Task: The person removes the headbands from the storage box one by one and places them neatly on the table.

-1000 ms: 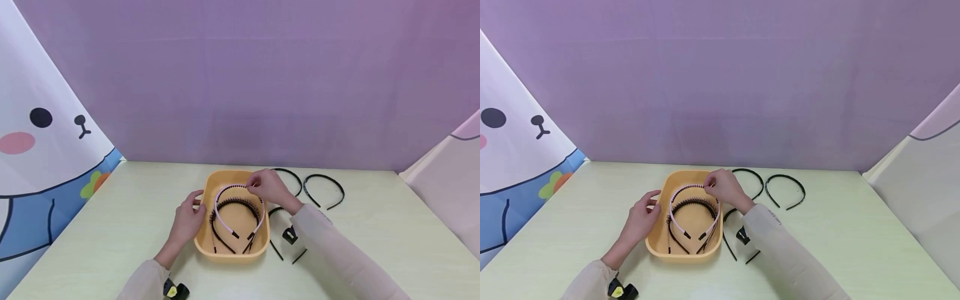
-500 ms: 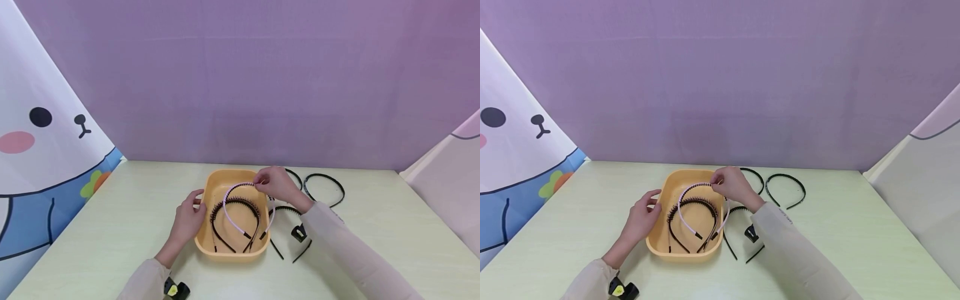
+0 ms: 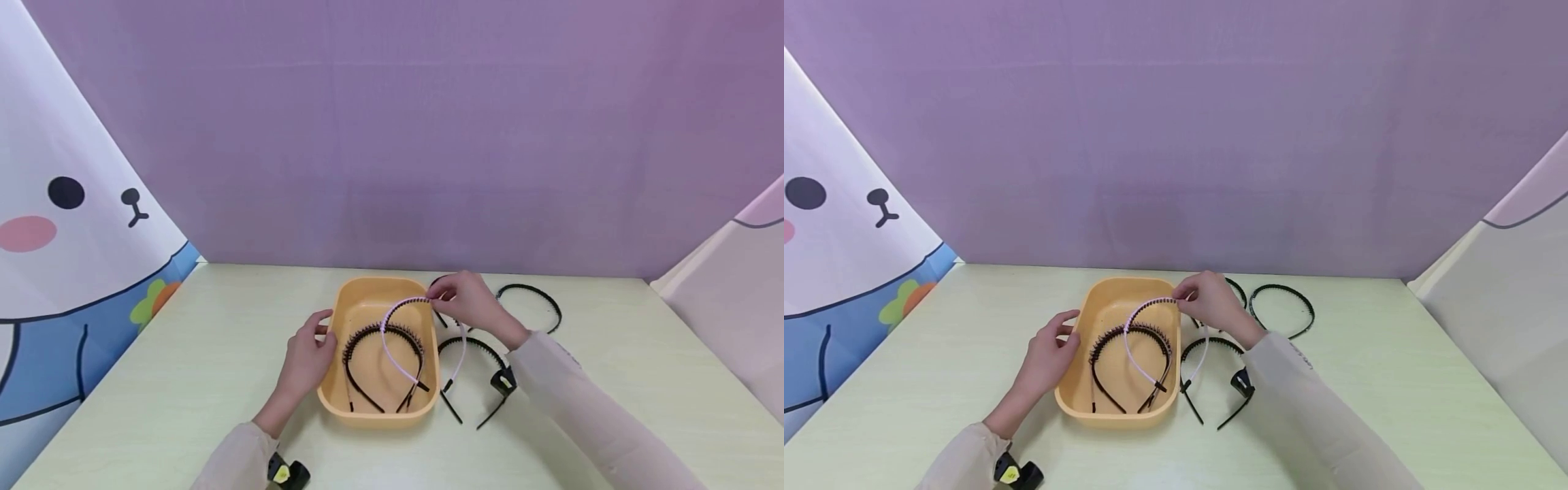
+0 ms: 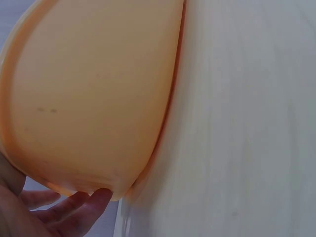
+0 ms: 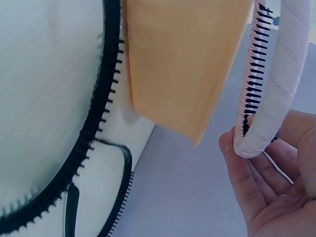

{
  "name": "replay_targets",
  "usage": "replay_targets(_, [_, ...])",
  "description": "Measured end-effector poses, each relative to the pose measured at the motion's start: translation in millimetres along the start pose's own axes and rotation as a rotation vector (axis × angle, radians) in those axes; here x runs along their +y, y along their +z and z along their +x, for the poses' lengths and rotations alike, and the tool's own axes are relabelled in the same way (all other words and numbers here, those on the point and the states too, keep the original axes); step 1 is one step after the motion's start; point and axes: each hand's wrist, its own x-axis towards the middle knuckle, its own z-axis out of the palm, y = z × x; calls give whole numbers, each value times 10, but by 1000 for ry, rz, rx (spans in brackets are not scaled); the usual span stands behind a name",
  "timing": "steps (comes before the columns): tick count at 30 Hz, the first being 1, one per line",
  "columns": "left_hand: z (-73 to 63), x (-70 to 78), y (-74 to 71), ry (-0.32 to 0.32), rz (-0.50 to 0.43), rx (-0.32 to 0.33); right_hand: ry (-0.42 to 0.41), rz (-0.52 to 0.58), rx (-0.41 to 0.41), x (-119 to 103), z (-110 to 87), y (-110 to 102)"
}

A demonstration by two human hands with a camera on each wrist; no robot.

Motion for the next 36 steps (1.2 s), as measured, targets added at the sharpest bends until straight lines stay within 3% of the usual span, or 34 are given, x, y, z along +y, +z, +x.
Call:
replay_targets(13, [8, -21, 8, 2, -4, 5, 26, -44, 14, 113, -111, -178])
replay_targets(36, [25, -56, 0, -8, -3, 1, 146, -68, 16, 446, -383, -388])
